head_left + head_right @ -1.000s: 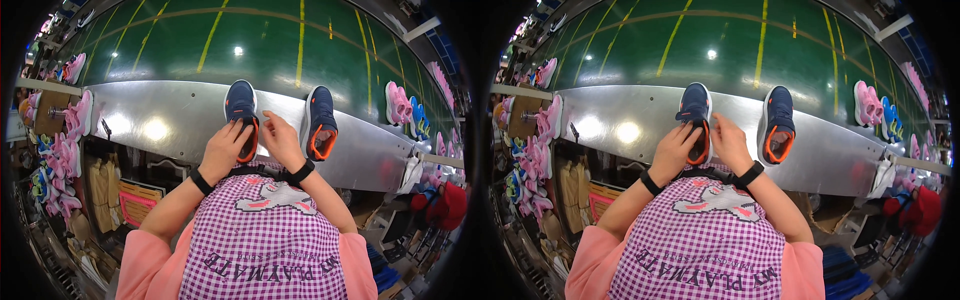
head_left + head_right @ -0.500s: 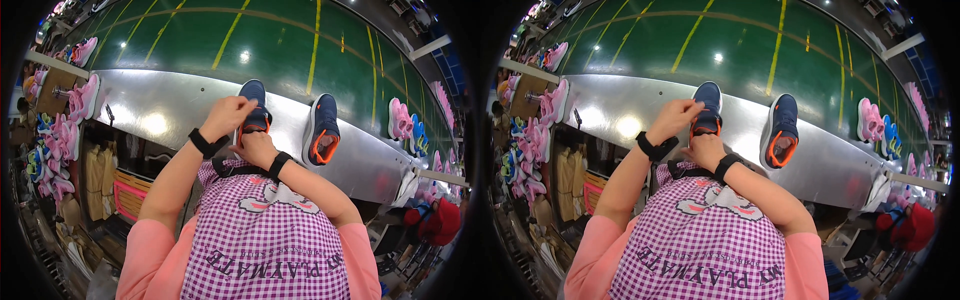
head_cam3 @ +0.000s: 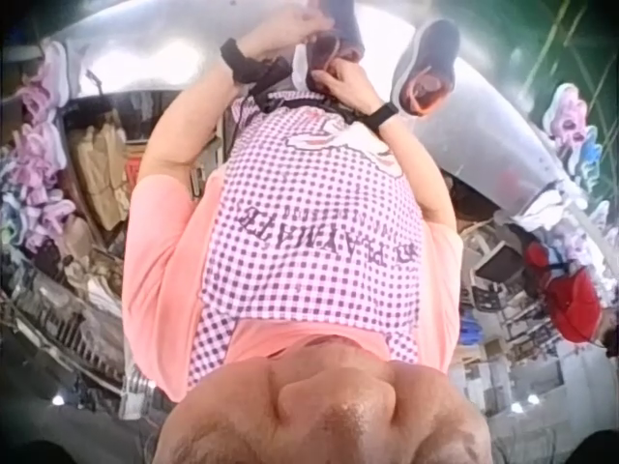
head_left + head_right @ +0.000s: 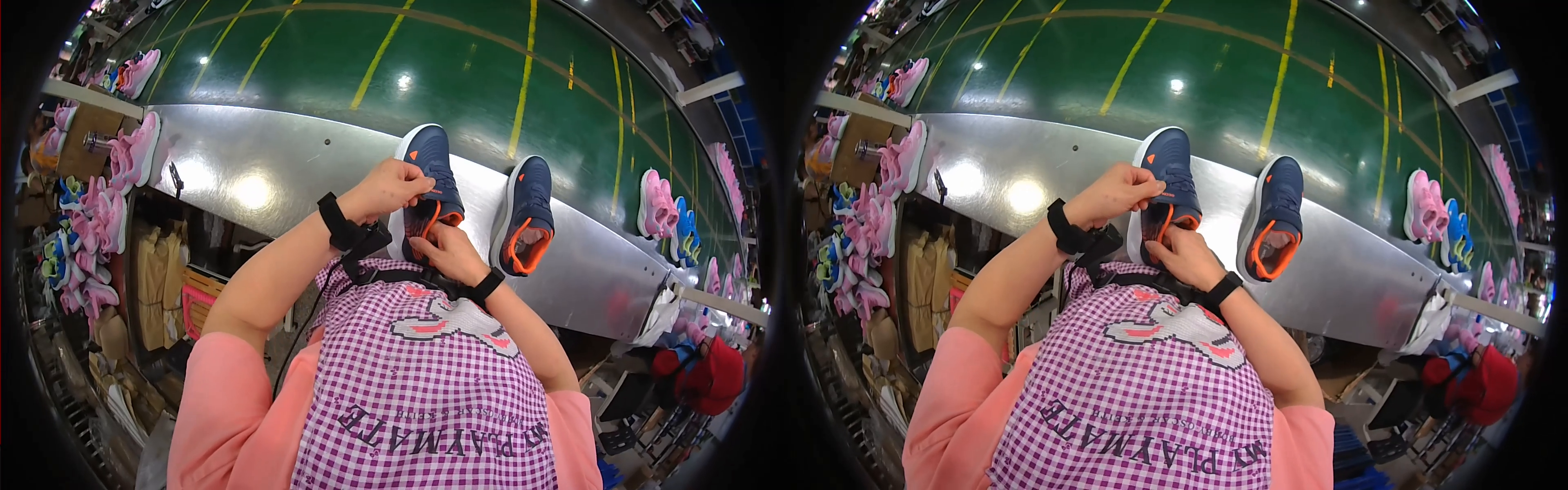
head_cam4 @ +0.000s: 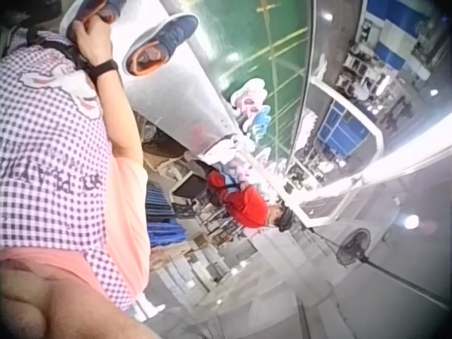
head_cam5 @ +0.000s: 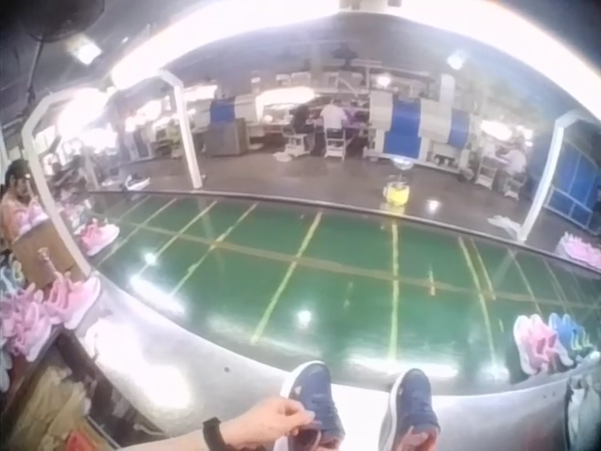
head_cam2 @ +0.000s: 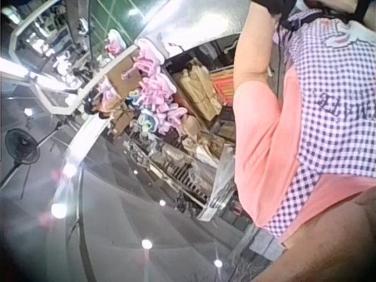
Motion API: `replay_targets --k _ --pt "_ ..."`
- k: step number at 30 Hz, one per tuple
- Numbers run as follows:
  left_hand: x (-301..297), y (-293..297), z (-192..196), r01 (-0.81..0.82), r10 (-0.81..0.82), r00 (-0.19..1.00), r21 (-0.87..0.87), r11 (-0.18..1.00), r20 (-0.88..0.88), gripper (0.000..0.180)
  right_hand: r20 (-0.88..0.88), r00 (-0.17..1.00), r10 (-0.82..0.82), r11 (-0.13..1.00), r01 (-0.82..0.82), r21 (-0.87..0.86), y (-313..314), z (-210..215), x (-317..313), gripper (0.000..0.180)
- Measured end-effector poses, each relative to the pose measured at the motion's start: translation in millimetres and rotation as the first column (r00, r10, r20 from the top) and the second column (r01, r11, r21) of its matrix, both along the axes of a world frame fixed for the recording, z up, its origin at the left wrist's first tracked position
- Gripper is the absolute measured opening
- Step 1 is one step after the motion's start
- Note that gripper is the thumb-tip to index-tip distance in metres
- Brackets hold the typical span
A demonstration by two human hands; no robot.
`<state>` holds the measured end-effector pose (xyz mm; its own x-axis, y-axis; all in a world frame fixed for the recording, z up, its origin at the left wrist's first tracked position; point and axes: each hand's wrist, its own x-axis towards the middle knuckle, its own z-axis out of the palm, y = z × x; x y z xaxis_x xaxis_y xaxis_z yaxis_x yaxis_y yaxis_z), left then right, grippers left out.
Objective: Sort shoes by color and prepare them for processing on a conveyor belt.
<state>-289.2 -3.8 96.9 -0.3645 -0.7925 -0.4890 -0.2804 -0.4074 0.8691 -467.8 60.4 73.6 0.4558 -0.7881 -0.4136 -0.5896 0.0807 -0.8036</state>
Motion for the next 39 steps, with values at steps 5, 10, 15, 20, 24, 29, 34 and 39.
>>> replay_targets --k 5,10,15,20,24,29,34,39 --pt "-2.1 5.2 4.6 -0.046 0.052 0.995 0.069 0.997 -0.081 0.029 0.049 0.997 0.062 0.991 -0.056 -0.121 1.5 -8.7 1.3 0.034" --pt "-18.7 -19.6 19.4 -0.107 0.103 0.991 -0.041 0.993 -0.088 0.032 -0.219 0.938 0.268 0.848 -0.338 -0.409 -8.3 -14.0 41.8 0.026" --pt "7.3 -12.5 6.4 0.069 -0.031 0.992 -0.325 0.943 0.121 0.039 0.026 0.997 0.078 0.928 -0.063 -0.367 -5.6 4.9 29.4 0.024" --pt "17.3 37.2 -7.1 0.31 0.038 0.902 -0.705 0.638 0.431 0.043 0.238 0.907 -0.347 0.822 0.417 -0.389 -15.0 2.9 7.3 0.018" --pt "-3.1 39.6 -19.3 0.248 0.216 0.882 -0.804 0.541 0.418 0.042 0.377 0.836 -0.399 0.83 0.504 -0.24 -34.9 -7.5 19.1 0.02" --pt "9.1 34.8 -31.3 0.374 0.192 0.853 -0.825 0.424 0.486 0.035 0.112 0.887 -0.449 0.857 0.462 -0.228 -42.5 -17.9 10.3 0.021" --pt "-1.6 22.6 -10.0 0.708 0.079 0.664 -0.66 0.25 0.743 0.017 0.181 0.902 -0.392 0.803 0.431 -0.412 -44.4 -12.4 18.0 0.019" --pt "-8.2 27.4 -15.8 0.79 0.053 0.574 -0.57 0.224 0.817 0.023 0.125 0.948 -0.294 0.798 0.315 -0.514 -48.6 -11.6 15.8 0.015"
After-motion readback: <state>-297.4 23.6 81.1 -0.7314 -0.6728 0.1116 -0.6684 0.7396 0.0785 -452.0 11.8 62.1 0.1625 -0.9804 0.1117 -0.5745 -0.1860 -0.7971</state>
